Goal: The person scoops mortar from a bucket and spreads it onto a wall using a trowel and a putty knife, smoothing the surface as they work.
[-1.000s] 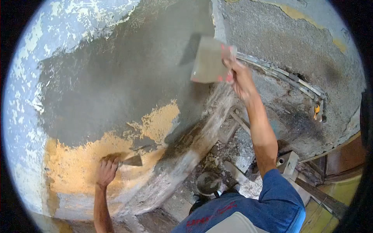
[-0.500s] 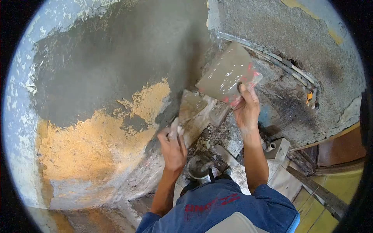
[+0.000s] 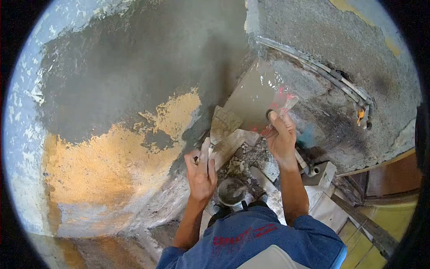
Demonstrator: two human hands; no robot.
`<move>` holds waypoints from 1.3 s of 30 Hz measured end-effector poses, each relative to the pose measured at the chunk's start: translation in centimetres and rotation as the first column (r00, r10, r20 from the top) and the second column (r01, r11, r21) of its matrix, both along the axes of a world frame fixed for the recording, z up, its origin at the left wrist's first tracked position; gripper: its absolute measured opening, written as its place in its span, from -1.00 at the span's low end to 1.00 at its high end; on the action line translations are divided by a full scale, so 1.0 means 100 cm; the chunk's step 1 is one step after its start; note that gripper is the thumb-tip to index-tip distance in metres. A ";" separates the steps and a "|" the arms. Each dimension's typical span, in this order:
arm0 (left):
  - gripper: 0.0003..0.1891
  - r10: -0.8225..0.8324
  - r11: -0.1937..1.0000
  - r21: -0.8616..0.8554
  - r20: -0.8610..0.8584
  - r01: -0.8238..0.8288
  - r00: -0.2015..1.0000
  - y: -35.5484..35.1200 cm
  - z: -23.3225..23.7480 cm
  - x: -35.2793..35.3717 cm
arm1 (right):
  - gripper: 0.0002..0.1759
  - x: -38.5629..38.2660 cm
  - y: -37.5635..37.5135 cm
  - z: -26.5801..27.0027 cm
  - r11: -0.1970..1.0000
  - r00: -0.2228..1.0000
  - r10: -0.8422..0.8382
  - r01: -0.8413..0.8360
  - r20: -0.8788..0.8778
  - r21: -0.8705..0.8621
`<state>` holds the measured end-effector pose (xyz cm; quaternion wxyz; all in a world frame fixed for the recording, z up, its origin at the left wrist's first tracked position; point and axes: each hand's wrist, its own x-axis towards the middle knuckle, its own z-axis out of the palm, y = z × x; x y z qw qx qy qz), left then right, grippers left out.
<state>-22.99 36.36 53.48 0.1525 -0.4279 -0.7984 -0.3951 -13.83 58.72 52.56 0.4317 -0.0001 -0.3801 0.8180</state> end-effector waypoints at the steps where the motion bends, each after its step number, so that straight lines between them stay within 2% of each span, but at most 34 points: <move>1: -0.43 0.019 1.000 -0.012 0.012 -0.019 1.000 -0.001 0.000 0.001 | -0.65 -0.001 -0.003 -0.003 1.000 0.999 -0.002 0.002 0.044 0.016; 8: -0.43 0.035 0.999 -0.022 -0.052 -0.036 0.998 0.001 0.001 0.000 | -0.67 -0.010 -0.035 -0.029 0.996 0.983 0.085 -0.081 0.163 -0.029; 11: -0.43 0.021 1.000 -0.005 -0.011 -0.021 1.000 0.002 0.001 -0.001 | -0.68 -0.012 -0.049 -0.023 0.998 0.977 0.023 -0.011 0.213 -0.059; 13: -0.43 0.016 1.000 0.014 -0.010 -0.016 1.000 0.006 0.002 -0.001 | -0.68 -0.012 -0.049 -0.042 0.985 0.957 -0.031 -0.020 0.287 0.171; 15: -0.43 0.008 0.999 0.031 -0.009 -0.008 1.000 0.009 0.004 -0.002 | -0.68 -0.007 -0.052 -0.053 0.975 0.934 -0.020 -0.060 0.356 0.212; 17: -0.47 0.029 1.000 0.010 -0.087 -0.028 0.996 0.010 0.007 -0.005 | -0.68 -0.001 -0.051 -0.052 0.963 0.904 -0.009 -0.108 0.427 0.247; 19: -0.52 0.061 0.998 0.022 -0.111 -0.058 0.992 0.011 0.005 -0.010 | -0.68 0.006 -0.050 -0.040 0.882 0.776 -0.123 -0.200 0.618 0.426; 20: -0.56 0.093 0.995 0.042 -0.135 -0.088 0.986 0.012 0.002 -0.011 | -0.68 0.009 -0.049 -0.046 0.882 0.776 -0.121 -0.202 0.619 0.425; 21: -0.56 0.096 0.995 0.044 -0.137 -0.091 0.986 0.013 -0.002 -0.013 | -0.65 0.012 -0.048 -0.055 0.958 0.787 -0.059 -0.128 0.614 0.256; 22: -0.62 0.089 0.991 0.105 -0.060 -0.082 0.994 0.013 -0.008 -0.016 | -0.63 0.012 -0.049 -0.060 0.996 0.802 0.001 -0.054 0.598 0.070; 23: -0.67 0.076 0.983 0.163 0.018 -0.078 0.997 0.012 -0.013 -0.018 | -0.63 0.011 -0.050 -0.056 0.996 0.801 0.006 -0.056 0.599 0.065; 25: -0.70 0.082 0.988 0.130 0.009 -0.082 0.997 0.009 -0.023 -0.022 | -0.59 0.013 -0.050 -0.044 0.972 0.955 -0.009 0.078 0.296 -0.220; 26: -0.73 0.082 0.992 0.099 -0.003 -0.081 0.997 0.007 -0.028 -0.024 | -0.56 0.019 -0.046 -0.043 0.961 0.952 0.038 0.049 0.302 -0.274; 27: -0.73 0.073 0.993 0.087 0.003 -0.073 0.997 0.006 -0.032 -0.025 | -0.56 0.024 -0.043 -0.043 0.957 0.950 0.034 0.059 0.309 -0.284; 29: -0.56 0.061 0.991 0.129 -0.132 -0.044 0.989 0.012 -0.035 -0.030 | -0.57 0.029 -0.036 -0.047 0.919 0.908 0.179 -0.018 0.377 -0.394; 30: -0.56 0.049 0.992 0.121 -0.128 -0.033 0.991 0.014 -0.034 -0.032 | -0.57 0.031 -0.033 -0.051 0.901 0.890 0.226 -0.036 0.395 -0.433; 32: -0.53 -0.023 0.999 0.039 -0.273 0.035 0.962 0.015 -0.028 -0.036 | -0.60 0.030 -0.031 -0.061 0.820 0.871 0.378 -0.158 0.314 -0.549; 33: -0.53 -0.034 0.999 0.030 -0.268 0.043 0.963 0.015 -0.030 -0.041 | -0.61 0.029 -0.032 -0.057 0.786 0.860 0.424 -0.195 0.282 -0.587; 35: -0.52 -0.133 0.988 0.008 -0.443 0.152 0.887 0.011 -0.039 -0.055 | -0.61 0.030 -0.038 -0.043 0.761 0.860 0.470 -0.281 0.199 -0.585; 39: -0.63 -0.177 0.984 -0.061 -0.506 0.170 0.844 0.002 -0.036 -0.069 | -0.52 0.033 -0.039 -0.054 0.756 0.864 0.482 -0.327 0.145 -0.566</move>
